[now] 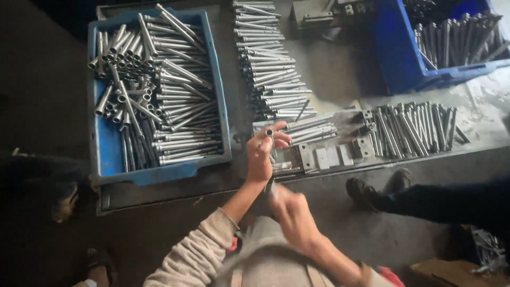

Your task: Assembling small metal tubes into a circular fixture on a workbench in a fabrication environment.

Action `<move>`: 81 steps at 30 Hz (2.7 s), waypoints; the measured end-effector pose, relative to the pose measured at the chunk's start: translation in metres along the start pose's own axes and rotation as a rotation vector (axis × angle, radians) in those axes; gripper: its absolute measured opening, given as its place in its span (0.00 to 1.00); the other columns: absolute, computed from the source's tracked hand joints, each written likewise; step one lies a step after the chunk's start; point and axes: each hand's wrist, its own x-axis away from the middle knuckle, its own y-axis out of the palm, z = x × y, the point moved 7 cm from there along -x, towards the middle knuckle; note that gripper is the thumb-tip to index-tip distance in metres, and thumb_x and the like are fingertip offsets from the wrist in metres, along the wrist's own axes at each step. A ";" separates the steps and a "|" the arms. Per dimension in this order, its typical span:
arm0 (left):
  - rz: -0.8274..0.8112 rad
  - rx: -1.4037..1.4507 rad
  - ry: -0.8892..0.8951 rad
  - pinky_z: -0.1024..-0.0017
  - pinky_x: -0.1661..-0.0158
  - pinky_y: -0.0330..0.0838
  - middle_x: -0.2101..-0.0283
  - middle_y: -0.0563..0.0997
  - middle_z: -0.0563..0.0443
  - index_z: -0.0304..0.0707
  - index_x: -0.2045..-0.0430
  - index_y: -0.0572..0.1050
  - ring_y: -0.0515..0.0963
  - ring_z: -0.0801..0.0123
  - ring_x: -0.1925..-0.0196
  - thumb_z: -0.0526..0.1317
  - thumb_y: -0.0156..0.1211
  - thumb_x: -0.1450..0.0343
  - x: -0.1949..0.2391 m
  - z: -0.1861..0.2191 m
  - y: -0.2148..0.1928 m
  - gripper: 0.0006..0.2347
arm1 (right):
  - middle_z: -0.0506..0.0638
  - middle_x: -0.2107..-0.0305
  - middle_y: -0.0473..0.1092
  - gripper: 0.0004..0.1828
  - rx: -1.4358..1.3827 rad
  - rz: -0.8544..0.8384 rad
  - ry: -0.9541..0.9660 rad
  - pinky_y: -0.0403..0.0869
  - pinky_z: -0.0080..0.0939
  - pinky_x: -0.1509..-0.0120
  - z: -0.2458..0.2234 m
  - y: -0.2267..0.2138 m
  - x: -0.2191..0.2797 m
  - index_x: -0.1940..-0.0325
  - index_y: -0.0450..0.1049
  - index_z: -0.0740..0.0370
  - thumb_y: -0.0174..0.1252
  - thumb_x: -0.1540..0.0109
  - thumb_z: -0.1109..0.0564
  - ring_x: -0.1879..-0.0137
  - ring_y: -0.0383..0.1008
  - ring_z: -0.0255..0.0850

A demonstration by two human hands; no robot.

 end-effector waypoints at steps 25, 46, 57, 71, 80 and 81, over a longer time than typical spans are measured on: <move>0.013 -0.132 0.035 0.70 0.60 0.79 0.63 0.86 0.41 0.32 0.43 0.75 0.84 0.65 0.63 0.59 0.46 0.33 -0.004 0.013 0.006 0.32 | 0.44 0.65 0.66 0.06 0.669 -0.129 -0.256 0.67 0.45 0.53 0.045 -0.158 -0.003 0.60 0.73 0.46 0.51 0.33 0.49 0.57 0.70 0.47; -0.077 -0.101 0.005 0.72 0.60 0.77 0.63 0.87 0.46 0.39 0.53 0.83 0.85 0.68 0.64 0.59 0.42 0.30 0.003 0.006 0.003 0.28 | 0.51 0.84 0.65 0.18 0.174 0.269 -0.017 0.70 0.46 0.66 0.003 -0.051 -0.037 0.66 0.65 0.53 0.39 0.28 0.44 0.76 0.67 0.46; -0.152 0.104 -0.026 0.78 0.62 0.74 0.69 0.85 0.52 0.43 0.53 0.82 0.83 0.74 0.66 0.66 0.37 0.29 -0.003 0.002 0.011 0.31 | 0.39 0.87 0.48 0.20 -0.682 0.204 0.678 0.49 0.31 0.91 0.115 0.029 0.018 0.68 0.62 0.55 0.44 0.26 0.43 0.89 0.46 0.30; -0.133 -0.072 0.067 0.73 0.61 0.74 0.69 0.84 0.48 0.38 0.54 0.78 0.81 0.68 0.66 0.60 0.46 0.29 -0.002 0.012 0.005 0.25 | 0.59 0.65 0.78 0.17 0.258 0.139 0.043 0.75 0.57 0.52 0.061 -0.064 0.012 0.45 0.77 0.57 0.51 0.36 0.63 0.59 0.77 0.54; -0.085 -0.156 0.115 0.71 0.61 0.75 0.70 0.84 0.45 0.36 0.59 0.80 0.80 0.67 0.68 0.58 0.45 0.28 -0.007 0.020 0.003 0.24 | 0.47 0.64 0.67 0.03 0.845 0.021 -0.311 0.68 0.51 0.48 0.079 -0.124 -0.046 0.60 0.74 0.48 0.59 0.37 0.51 0.54 0.70 0.50; -0.070 -0.152 0.107 0.72 0.62 0.75 0.70 0.84 0.47 0.37 0.58 0.79 0.80 0.69 0.67 0.59 0.45 0.28 -0.006 0.014 0.003 0.24 | 0.46 0.64 0.66 0.05 0.843 -0.037 -0.300 0.68 0.49 0.49 0.083 -0.127 -0.051 0.62 0.72 0.48 0.61 0.38 0.50 0.54 0.69 0.49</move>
